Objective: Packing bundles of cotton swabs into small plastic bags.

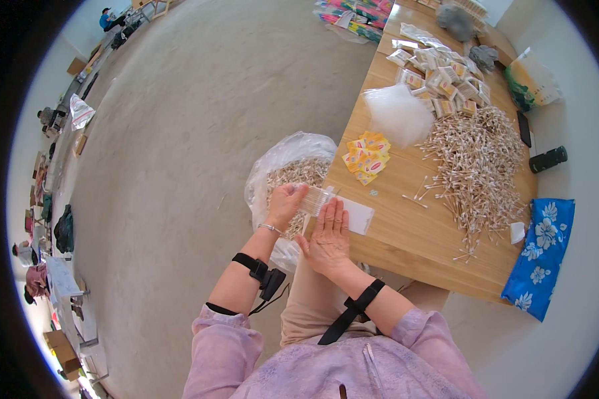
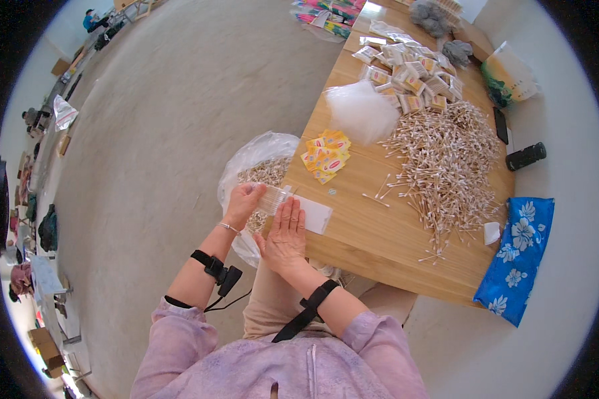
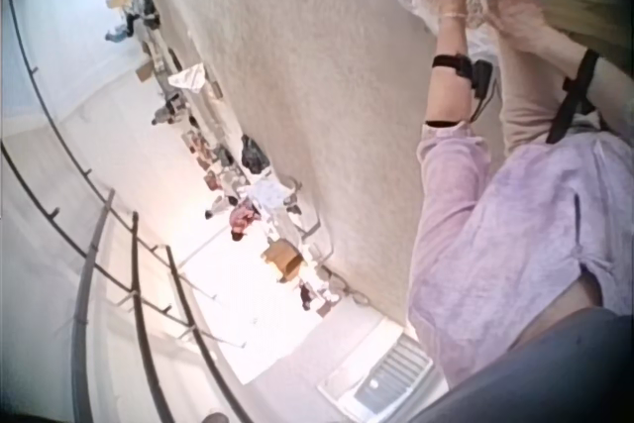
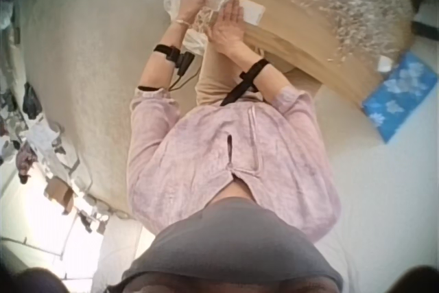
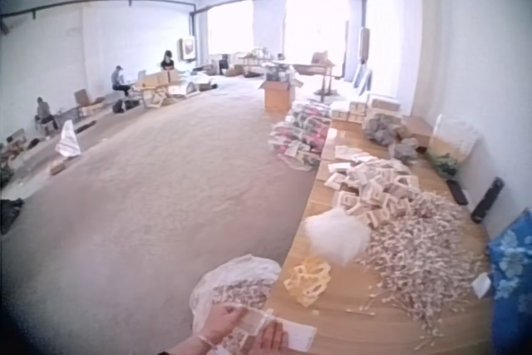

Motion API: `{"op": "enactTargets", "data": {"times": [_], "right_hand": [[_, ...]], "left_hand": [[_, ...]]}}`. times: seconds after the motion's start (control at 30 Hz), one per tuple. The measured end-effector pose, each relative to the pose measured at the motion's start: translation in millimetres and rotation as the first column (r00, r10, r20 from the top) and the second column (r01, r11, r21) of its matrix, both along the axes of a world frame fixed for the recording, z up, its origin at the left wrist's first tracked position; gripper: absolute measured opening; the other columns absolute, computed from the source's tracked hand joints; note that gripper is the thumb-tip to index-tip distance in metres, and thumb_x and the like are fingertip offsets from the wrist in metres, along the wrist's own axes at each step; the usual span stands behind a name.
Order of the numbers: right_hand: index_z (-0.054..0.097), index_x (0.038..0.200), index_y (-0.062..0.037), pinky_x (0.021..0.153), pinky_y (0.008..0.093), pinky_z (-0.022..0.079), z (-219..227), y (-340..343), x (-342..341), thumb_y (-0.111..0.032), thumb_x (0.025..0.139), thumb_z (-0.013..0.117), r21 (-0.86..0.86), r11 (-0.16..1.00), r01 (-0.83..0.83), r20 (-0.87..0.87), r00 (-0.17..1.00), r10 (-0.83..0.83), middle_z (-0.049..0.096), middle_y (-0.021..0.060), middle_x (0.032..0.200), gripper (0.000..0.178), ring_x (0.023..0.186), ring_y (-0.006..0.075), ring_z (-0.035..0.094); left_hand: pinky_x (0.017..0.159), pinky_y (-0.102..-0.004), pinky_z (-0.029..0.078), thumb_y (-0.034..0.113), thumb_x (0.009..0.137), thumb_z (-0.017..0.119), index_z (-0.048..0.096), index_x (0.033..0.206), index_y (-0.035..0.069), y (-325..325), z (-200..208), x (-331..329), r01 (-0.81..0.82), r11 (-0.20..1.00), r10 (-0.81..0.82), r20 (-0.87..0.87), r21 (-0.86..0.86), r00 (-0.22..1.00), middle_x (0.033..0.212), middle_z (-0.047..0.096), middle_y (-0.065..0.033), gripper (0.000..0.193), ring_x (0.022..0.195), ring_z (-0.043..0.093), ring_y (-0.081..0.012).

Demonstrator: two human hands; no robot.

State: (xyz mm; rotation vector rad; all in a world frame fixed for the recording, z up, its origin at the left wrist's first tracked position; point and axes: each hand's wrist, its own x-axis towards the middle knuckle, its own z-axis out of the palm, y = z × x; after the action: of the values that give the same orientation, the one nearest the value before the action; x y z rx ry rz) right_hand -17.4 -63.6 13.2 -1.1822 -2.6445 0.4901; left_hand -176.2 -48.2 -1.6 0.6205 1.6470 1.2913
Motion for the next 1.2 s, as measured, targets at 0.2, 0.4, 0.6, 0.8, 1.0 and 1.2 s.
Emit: {"op": "enactTargets", "data": {"times": [0.2, 0.4, 0.6, 0.8, 1.0, 1.2], "right_hand": [[0.026, 0.137, 0.0125, 0.113, 0.0495, 0.012, 11, 6, 2, -0.044, 0.083, 0.059, 0.005, 1.0, 0.026, -0.01, 1.0, -0.026, 0.019, 0.0284, 0.148, 0.085, 0.14, 0.042, 0.013], [0.05, 0.116, -0.002, 0.094, 0.0455, 0.037, 13, 108, 11, -0.028, 0.081, 0.066, 0.02, 0.831, 0.556, -0.243, 0.809, -0.535, 0.048, 0.015, 0.121, 0.047, 0.113, 0.0336, 0.044], [0.059, 0.103, -0.0051, 0.089, 0.0428, 0.04, 6, 153, 30, -0.028, 0.077, 0.072, 0.031, 0.778, 0.627, -0.242, 0.76, -0.603, 0.055, 0.0127, 0.101, 0.038, 0.1, 0.0305, 0.051], [0.063, 0.093, -0.0049, 0.07, 0.0335, 0.048, 5, 163, 43, -0.021, 0.08, 0.072, -0.379, 0.69, 0.617, -0.41, 0.556, -0.723, 0.064, 0.0054, 0.077, 0.023, 0.073, 0.0195, 0.057], [0.064, 0.09, 0.0001, 0.053, 0.0237, 0.047, 22, 143, 52, -0.01, 0.081, 0.072, -0.719, 0.656, 0.23, -0.559, 0.369, -0.742, 0.066, 0.0038, 0.076, 0.016, 0.06, 0.0088, 0.057], [0.064, 0.089, 0.0021, 0.049, 0.0225, 0.047, 47, 107, 34, -0.005, 0.079, 0.071, -0.91, 0.412, 0.042, -0.239, 0.759, -0.606, 0.064, 0.005, 0.072, 0.015, 0.057, 0.0091, 0.057]], "left_hand": [[0.061, -0.024, 0.045, 0.025, 0.091, 0.063, 0.066, 0.09, 0.001, -3, -5, -1, 0.032, 0.999, -0.031, -0.037, 0.012, 0.999, 0.077, 0.063, 0.0003, 0.024, 0.067, 0.055, -0.0064], [0.061, -0.0238, 0.046, 0.024, 0.091, 0.062, 0.066, 0.088, 0.002, -4, -10, -4, 0.038, 0.997, -0.039, 0.009, 0.062, 0.999, 0.077, 0.064, 0.0007, 0.023, 0.067, 0.055, -0.0062], [0.06, -0.0234, 0.045, 0.025, 0.092, 0.061, 0.066, 0.086, 0.002, -3, -15, -4, 0.055, 0.998, -0.054, -0.034, 0.032, 0.998, 0.076, 0.063, 0.0016, 0.025, 0.067, 0.054, -0.0053], [0.059, -0.0238, 0.044, 0.023, 0.09, 0.062, 0.066, 0.085, 0.0, -3, -12, -2, 0.018, 1.0, -0.016, -0.087, 0.024, 0.996, 0.074, 0.064, 0.0003, 0.025, 0.064, 0.053, -0.0056], [0.06, -0.0239, 0.044, 0.024, 0.09, 0.062, 0.067, 0.086, 0.0, -4, -7, -1, 0.001, 1.0, 0.0, -0.049, 0.025, 0.999, 0.074, 0.064, 0.0009, 0.025, 0.065, 0.053, -0.0059], [0.064, -0.0253, 0.047, 0.023, 0.091, 0.061, 0.067, 0.089, 0.001, -3, -8, -1, 0.027, 0.998, -0.026, -0.016, 0.051, 1.0, 0.079, 0.065, -0.0008, 0.023, 0.069, 0.057, -0.0075]]}}
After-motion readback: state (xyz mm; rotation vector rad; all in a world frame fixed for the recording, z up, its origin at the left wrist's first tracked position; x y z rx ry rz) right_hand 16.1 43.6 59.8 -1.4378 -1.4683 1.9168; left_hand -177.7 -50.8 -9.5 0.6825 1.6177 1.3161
